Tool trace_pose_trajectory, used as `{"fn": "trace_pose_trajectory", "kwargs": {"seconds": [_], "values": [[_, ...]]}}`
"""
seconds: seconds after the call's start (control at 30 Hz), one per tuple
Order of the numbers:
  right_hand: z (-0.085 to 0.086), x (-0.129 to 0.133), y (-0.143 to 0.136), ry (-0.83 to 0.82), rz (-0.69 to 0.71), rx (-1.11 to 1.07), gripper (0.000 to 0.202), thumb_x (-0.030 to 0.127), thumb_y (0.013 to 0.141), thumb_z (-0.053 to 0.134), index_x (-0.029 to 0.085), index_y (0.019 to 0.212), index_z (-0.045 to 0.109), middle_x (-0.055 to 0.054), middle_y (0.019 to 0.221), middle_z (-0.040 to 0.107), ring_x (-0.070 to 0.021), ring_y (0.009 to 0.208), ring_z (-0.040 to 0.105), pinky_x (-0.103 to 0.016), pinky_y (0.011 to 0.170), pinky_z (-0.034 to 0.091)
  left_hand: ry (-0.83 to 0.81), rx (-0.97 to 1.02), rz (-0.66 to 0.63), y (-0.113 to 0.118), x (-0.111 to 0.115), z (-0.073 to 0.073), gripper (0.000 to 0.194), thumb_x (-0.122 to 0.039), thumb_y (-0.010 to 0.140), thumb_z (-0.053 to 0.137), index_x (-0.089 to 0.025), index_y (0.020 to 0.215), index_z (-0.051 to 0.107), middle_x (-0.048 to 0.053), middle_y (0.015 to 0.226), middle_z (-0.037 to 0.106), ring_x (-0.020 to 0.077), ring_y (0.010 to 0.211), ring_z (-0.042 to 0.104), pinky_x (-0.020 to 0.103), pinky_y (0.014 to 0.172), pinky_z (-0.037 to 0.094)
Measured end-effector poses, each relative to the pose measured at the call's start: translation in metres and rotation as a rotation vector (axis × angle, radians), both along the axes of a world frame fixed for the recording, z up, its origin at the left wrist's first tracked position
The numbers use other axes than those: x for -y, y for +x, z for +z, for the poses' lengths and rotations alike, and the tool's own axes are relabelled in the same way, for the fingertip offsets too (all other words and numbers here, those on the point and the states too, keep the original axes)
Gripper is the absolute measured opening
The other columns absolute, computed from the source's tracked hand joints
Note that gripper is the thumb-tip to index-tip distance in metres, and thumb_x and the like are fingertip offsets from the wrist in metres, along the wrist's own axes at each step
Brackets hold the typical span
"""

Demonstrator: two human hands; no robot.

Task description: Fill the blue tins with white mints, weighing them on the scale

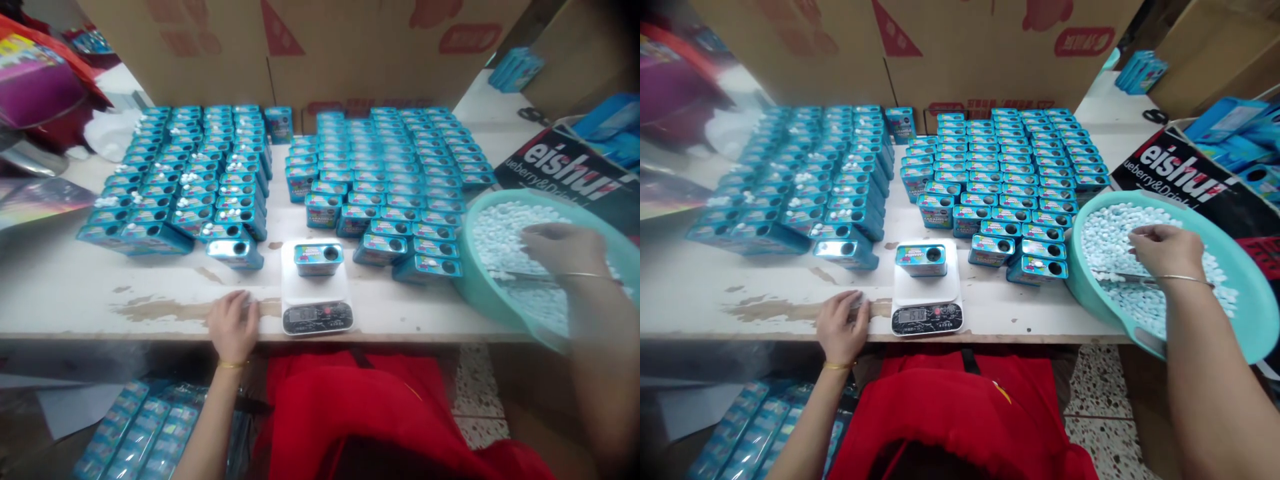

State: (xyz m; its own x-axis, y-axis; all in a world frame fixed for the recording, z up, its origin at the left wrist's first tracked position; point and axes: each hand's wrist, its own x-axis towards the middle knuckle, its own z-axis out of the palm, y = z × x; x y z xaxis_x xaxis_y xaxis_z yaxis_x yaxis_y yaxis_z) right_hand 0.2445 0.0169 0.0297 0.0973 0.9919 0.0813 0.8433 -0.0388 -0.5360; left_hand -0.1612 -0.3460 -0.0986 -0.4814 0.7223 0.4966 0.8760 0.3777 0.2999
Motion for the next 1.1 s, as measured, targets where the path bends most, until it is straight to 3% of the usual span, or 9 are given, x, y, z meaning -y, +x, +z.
{"fn": "trace_pose_trajectory", "kwargs": {"seconds": [0.07, 0.13, 0.2, 0.33, 0.47, 0.63, 0.8, 0.97, 1.1], "values": [[0.019, 0.022, -0.029, -0.08, -0.1, -0.223, 0.016, 0.009, 0.065, 0.068, 0.02, 0.056, 0.061, -0.004, 0.048, 0.055, -0.0118, 0.045, 0.05, -0.035, 0.054, 0.039, 0.005, -0.008, -0.002, 0.0, 0.0, 0.001, 0.021, -0.026, 0.08, 0.062, -0.017, 0.1, 0.061, 0.01, 0.099, 0.064, 0.0214, 0.09, 0.057, 0.036, 0.082, 0.045], [0.038, 0.05, -0.067, -0.064, 0.088, -0.339, 0.006, 0.016, 0.067, 0.072, 0.018, 0.068, 0.067, -0.003, 0.055, 0.057, -0.0101, 0.048, 0.048, -0.032, 0.054, 0.038, 0.013, -0.019, -0.004, 0.001, 0.0, 0.001, 0.021, -0.026, 0.08, 0.063, -0.017, 0.099, 0.061, 0.01, 0.098, 0.065, 0.0212, 0.089, 0.057, 0.036, 0.082, 0.045], [0.051, 0.079, -0.109, -0.053, 0.377, -0.375, 0.01, 0.024, 0.072, 0.07, 0.017, 0.079, 0.069, -0.002, 0.059, 0.058, -0.0101, 0.051, 0.048, -0.03, 0.054, 0.039, 0.017, -0.026, -0.005, 0.0, 0.0, 0.001, 0.021, -0.025, 0.08, 0.063, -0.017, 0.099, 0.061, 0.009, 0.097, 0.065, 0.021, 0.089, 0.057, 0.035, 0.082, 0.045], [0.058, 0.121, -0.181, -0.044, 0.914, -0.33, 0.01, 0.022, 0.083, 0.059, 0.017, 0.081, 0.067, -0.004, 0.08, 0.067, -0.0145, 0.073, 0.058, -0.03, 0.07, 0.045, 0.021, -0.033, -0.019, -0.001, 0.0, 0.001, 0.02, -0.025, 0.08, 0.063, -0.017, 0.098, 0.061, 0.009, 0.097, 0.065, 0.0209, 0.088, 0.058, 0.035, 0.081, 0.045], [0.049, 0.136, -0.216, -0.046, 1.108, -0.143, 0.015, 0.013, 0.085, 0.053, 0.014, 0.088, 0.067, -0.008, 0.088, 0.068, -0.0182, 0.085, 0.06, -0.031, 0.079, 0.045, 0.03, -0.04, -0.018, -0.001, 0.0, 0.002, 0.02, -0.025, 0.08, 0.063, -0.018, 0.098, 0.061, 0.009, 0.097, 0.065, 0.0208, 0.087, 0.058, 0.035, 0.08, 0.046], [0.041, 0.138, -0.223, -0.055, 1.134, -0.053, 0.021, 0.012, 0.086, 0.051, 0.011, 0.098, 0.068, -0.012, 0.094, 0.067, -0.0208, 0.088, 0.061, -0.034, 0.082, 0.045, 0.029, -0.039, -0.01, 0.0, 0.0, 0.001, 0.02, -0.025, 0.08, 0.063, -0.018, 0.098, 0.061, 0.009, 0.097, 0.065, 0.021, 0.088, 0.058, 0.035, 0.08, 0.046], [0.043, 0.133, -0.218, -0.071, 1.017, -0.352, 0.015, 0.017, 0.085, 0.055, 0.017, 0.093, 0.068, -0.007, 0.094, 0.069, -0.0186, 0.089, 0.061, -0.034, 0.083, 0.046, 0.027, -0.017, -0.01, -0.001, 0.001, -0.001, 0.02, -0.026, 0.081, 0.062, -0.018, 0.099, 0.061, 0.009, 0.098, 0.065, 0.0213, 0.089, 0.058, 0.036, 0.082, 0.045], [0.034, 0.134, -0.187, -0.532, 0.645, -0.851, 0.023, 0.039, 0.084, 0.059, 0.017, 0.087, 0.066, -0.002, 0.074, 0.06, -0.0089, 0.06, 0.052, -0.022, 0.052, 0.041, 0.023, -0.005, -0.009, 0.001, 0.0, 0.0, 0.02, -0.026, 0.081, 0.061, -0.018, 0.099, 0.061, 0.009, 0.098, 0.065, 0.0216, 0.09, 0.058, 0.036, 0.082, 0.045], [0.003, 0.149, -0.148, -0.856, 0.432, -1.021, 0.026, 0.038, 0.076, 0.069, 0.015, 0.088, 0.065, -0.004, 0.083, 0.062, -0.0079, 0.062, 0.053, -0.021, 0.051, 0.04, 0.013, 0.005, 0.007, 0.002, 0.0, 0.001, 0.02, -0.027, 0.081, 0.061, -0.018, 0.099, 0.061, 0.009, 0.098, 0.065, 0.0212, 0.09, 0.057, 0.036, 0.082, 0.045]]}}
